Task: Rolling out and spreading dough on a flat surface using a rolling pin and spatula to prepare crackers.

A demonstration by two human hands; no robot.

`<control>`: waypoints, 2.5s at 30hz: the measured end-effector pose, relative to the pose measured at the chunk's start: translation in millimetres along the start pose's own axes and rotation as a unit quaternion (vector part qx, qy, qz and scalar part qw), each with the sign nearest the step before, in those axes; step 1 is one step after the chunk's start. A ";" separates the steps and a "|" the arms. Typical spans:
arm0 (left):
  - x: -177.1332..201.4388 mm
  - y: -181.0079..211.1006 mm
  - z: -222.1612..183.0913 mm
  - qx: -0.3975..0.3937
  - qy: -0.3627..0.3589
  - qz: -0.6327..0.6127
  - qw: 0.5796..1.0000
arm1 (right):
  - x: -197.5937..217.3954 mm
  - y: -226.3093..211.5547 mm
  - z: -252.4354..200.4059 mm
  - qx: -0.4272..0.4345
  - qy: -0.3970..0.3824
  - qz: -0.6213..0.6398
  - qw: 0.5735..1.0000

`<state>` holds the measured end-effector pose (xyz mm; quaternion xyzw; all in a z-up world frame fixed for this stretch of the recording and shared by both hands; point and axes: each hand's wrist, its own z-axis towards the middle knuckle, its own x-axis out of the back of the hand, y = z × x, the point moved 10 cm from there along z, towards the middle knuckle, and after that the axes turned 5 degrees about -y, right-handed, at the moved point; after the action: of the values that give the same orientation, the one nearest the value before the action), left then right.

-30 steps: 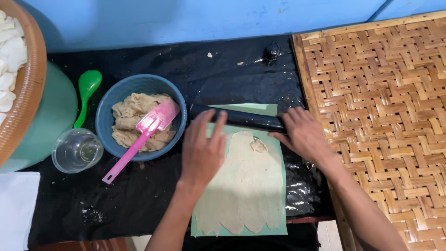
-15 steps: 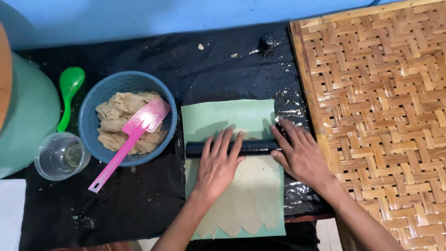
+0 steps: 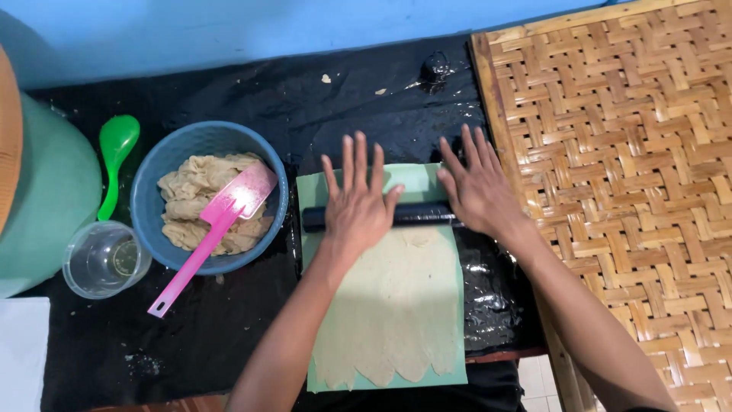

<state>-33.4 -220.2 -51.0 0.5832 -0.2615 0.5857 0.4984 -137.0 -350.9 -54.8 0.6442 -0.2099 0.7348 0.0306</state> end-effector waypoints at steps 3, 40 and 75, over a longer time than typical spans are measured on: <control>23.1 0.2 1.8 0.038 0.072 0.043 0.996 | -2.1 12.1 4.3 -0.054 0.023 0.022 0.998; -5.8 37.2 -69.4 0.035 -0.047 -0.052 0.997 | -2.8 -37.8 -84.8 -0.050 0.014 -0.031 0.998; -9.5 49.1 -87.3 0.036 -0.031 -0.042 0.998 | -13.1 -49.0 -104.5 -0.073 0.029 -0.037 0.996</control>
<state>-115.5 -163.3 -62.5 0.6292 -0.2304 0.5548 0.4932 -216.9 -267.1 -62.7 0.6257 -0.2377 0.7345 0.1112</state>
